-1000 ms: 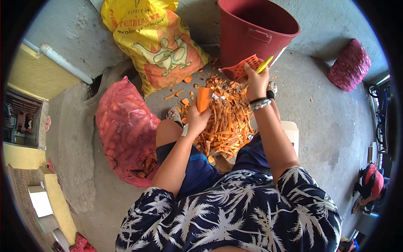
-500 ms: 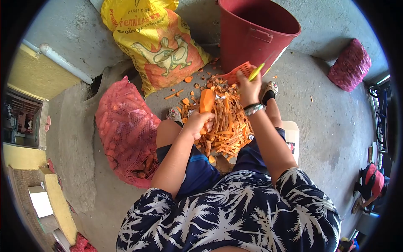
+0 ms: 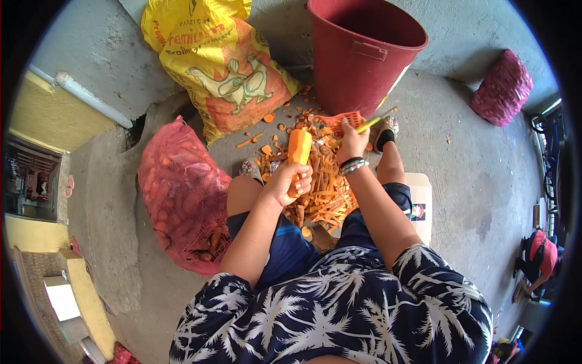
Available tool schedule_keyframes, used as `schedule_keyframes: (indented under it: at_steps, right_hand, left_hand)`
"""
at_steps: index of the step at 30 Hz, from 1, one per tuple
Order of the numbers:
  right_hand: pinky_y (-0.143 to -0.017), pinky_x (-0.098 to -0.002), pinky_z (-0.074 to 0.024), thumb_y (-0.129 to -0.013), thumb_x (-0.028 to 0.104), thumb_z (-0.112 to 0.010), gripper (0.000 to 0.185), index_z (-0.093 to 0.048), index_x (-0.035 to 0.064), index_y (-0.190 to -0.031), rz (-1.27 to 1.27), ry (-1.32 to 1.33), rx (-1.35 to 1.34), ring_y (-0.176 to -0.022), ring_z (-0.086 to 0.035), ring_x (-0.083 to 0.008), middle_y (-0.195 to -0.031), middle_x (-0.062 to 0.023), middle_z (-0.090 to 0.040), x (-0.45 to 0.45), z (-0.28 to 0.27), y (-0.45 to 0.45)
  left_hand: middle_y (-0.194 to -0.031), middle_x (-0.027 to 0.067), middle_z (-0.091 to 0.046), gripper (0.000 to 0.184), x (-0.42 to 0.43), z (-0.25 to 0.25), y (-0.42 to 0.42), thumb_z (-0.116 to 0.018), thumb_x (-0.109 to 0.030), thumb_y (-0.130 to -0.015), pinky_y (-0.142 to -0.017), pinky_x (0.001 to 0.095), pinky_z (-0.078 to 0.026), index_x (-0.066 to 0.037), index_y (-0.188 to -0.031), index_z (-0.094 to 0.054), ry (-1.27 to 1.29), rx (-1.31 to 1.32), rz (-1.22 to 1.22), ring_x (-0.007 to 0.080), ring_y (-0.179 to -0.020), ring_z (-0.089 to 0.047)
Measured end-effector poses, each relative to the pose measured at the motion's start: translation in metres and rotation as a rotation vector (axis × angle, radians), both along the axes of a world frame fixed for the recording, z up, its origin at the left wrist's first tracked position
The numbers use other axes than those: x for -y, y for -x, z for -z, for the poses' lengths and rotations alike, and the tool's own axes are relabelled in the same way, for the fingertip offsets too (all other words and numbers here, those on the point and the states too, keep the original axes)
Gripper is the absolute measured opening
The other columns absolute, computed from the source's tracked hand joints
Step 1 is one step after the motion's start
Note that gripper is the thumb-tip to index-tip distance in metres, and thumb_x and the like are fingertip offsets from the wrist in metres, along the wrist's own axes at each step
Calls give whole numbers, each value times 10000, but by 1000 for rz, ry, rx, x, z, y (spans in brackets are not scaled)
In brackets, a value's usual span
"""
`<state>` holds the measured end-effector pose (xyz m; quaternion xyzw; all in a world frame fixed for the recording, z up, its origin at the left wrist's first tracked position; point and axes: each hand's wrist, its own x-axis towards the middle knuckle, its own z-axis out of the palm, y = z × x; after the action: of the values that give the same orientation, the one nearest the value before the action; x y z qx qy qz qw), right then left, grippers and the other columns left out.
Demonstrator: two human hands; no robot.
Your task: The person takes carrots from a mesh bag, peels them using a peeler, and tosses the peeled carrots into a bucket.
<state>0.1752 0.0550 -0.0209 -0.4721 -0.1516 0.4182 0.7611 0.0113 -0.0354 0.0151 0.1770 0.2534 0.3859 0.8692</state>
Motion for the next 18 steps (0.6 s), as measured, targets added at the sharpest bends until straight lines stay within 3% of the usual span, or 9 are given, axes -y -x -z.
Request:
schedule_keyframes:
  at_steps: [1, 3, 5, 7, 9, 11, 12, 13, 18]
  right_hand:
    - [-591, -264, -487, -777, -1, -634, 330, -459, 63, -1049, -2, 106, -77, -716, -569, -132, -888, -37, -570, -3, 6, -11]
    - [-596, -280, -479, -775, -3, -637, 304, -472, 60, -1023, 39, 212, -50, -728, -569, -141, -889, -38, -574, -8, 20, -27]
    - [-611, -304, -475, -775, -7, -633, 286, -487, 56, -1012, -20, 100, -82, -745, -568, -147, -897, -41, -578, 1, 35, -33]
    - [-612, -308, -478, -778, -11, -619, 267, -494, 51, -1006, -53, 91, -9, -738, -568, -134, -896, -29, -575, 6, 39, -33]
    - [-625, -327, -479, -778, 7, -607, 265, -506, 62, -1017, -72, 91, 98, -714, -600, -194, -848, -81, -604, 21, 39, -34]
    - [-641, -370, -483, -763, 4, -564, 289, -520, 85, -1036, -63, 91, 1172, -716, -606, -307, -812, -156, -611, 36, 34, -40]
    - [-671, -420, -473, -733, -1, -524, 337, -531, 98, -1055, -125, -57, 1432, -773, -580, -377, -824, -204, -598, 39, 31, -48]
    - [-674, -444, -465, -709, -20, -502, 364, -532, 88, -1055, -271, -16, 1507, -781, -588, -375, -824, -197, -611, 43, 28, -52]
    - [-663, -395, -473, -767, 64, -580, 325, -532, 63, -1089, -308, 108, 1218, -799, -599, -375, -850, -213, -614, 41, 8, -44]
  left_hand:
    - [-616, -28, -407, 122, 1, -4, 1, -544, -109, -790, -400, 196, -323, -82, -854, -444, -2, -2, 1, 35, -421, -361]
    - [-620, -29, -399, 159, 4, -15, 4, -568, -151, -803, -388, 184, -310, -72, -881, -454, -136, 21, -27, 29, -412, -347]
    - [-647, -14, -430, 226, 1, -6, 6, -600, -220, -812, -436, 211, -360, -73, -926, -471, -170, 75, -6, 54, -455, -404]
    - [-715, 13, -487, 281, -2, -8, 1, -603, -277, -824, -551, 248, -411, -78, -979, -480, -355, -42, -175, 95, -569, -483]
    - [-813, 30, -508, 270, -6, -9, 2, -615, -222, -816, -637, 260, -414, -72, -1001, -488, -505, -210, -255, 113, -680, -504]
    - [-1009, 64, -549, 284, -8, -5, 0, -639, -114, -800, -807, 284, -420, -61, -1045, -506, -788, -543, -404, 148, -904, -545]
    - [-1086, 72, -535, 323, -12, -2, 4, -651, -44, -777, -877, 302, -402, -50, -1064, -505, -868, -595, -397, 161, -998, -529]
    - [-1086, 72, -535, 323, -15, 1, 5, -651, -44, -777, -877, 302, -402, -50, -1064, -505, -863, -592, -398, 161, -998, -529]
    - [-1079, 66, -541, 365, -18, 10, 6, -695, -81, -753, -839, 287, -432, -35, -1066, -512, -906, -811, -517, 152, -962, -543]
